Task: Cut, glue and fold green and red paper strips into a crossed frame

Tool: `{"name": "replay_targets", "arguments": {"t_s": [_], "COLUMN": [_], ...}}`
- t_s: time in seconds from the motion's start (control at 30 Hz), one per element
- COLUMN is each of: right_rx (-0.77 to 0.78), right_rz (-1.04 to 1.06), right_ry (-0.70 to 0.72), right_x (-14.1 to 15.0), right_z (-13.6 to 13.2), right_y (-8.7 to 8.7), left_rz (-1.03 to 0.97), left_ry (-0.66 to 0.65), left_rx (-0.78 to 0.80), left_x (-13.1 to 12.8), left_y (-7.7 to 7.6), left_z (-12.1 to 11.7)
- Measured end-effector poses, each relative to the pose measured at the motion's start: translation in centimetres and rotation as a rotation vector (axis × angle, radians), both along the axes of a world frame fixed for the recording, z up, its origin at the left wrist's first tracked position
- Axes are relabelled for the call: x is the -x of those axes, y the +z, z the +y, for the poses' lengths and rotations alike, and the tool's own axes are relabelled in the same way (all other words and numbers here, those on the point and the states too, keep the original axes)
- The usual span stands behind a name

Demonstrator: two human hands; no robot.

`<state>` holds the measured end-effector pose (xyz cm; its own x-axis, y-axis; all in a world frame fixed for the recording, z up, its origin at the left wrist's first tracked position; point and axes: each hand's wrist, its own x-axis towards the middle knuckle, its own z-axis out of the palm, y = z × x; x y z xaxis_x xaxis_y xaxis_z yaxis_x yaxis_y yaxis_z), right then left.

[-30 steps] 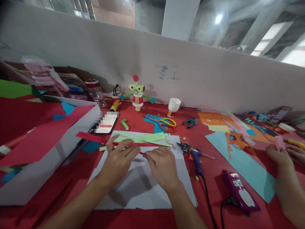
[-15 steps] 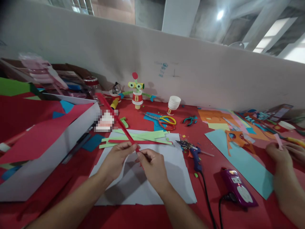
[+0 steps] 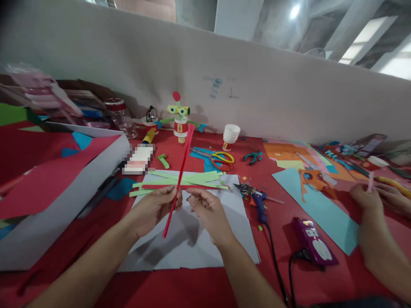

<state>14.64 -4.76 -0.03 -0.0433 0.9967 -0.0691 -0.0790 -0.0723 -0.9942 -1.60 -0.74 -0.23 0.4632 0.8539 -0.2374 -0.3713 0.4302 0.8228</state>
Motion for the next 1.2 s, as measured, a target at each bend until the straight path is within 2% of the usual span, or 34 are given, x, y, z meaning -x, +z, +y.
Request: {"name": "replay_targets", "arguments": {"t_s": [0.13, 0.2, 0.27, 0.33, 0.43, 0.53, 0.73, 0.8, 0.9, 1.03, 1.2], "right_rx": [0.151, 0.192, 0.214, 0.202, 0.131, 0.052, 0.052, 0.056, 0.061, 0.05, 0.091], "right_rz": [0.362, 0.445, 0.47, 0.457, 0.358, 0.233, 0.173, 0.165, 0.175, 0.188, 0.249], "right_ry": [0.193, 0.224, 0.227, 0.197, 0.032, -0.12, -0.082, -0.077, -0.06, -0.073, -0.165], "right_x": [0.0, 0.0, -0.1, 0.0, 0.1, 0.4, 0.5, 0.6, 0.7, 0.7, 0.3], "right_z": [0.3, 0.3, 0.3, 0.3, 0.5, 0.6, 0.4, 0.3, 0.4, 0.4, 0.6], "right_y": [-0.9, -1.2, -1.3, -1.2, -1.0, -0.9, -1.2, -1.3, -1.3, -1.2, -1.0], "left_rz": [-0.165, -0.229, -0.222, -0.106, 0.166, 0.332, 0.621, 0.74, 0.81, 0.772, 0.802], "left_ry": [-0.259, -0.383, -0.45, -0.431, -0.241, -0.078, 0.02, 0.051, 0.007, -0.083, -0.092], "left_rx": [0.157, 0.21, 0.202, 0.136, -0.067, -0.28, -0.732, -0.839, -0.873, -0.836, -0.864], "left_x": [-0.9, -1.0, -0.9, -0.7, -0.7, -0.8, -0.8, -0.6, -0.4, -0.2, 0.4], "left_y": [-0.2, -0.2, 0.0, 0.4, 0.7, 0.5, 0.4, 0.6, 0.8, 0.7, 1.1], "left_z": [-1.2, -1.5, -1.6, -1.6, -1.4, -1.1, -0.9, -0.9, -1.0, -0.8, -0.3]}}
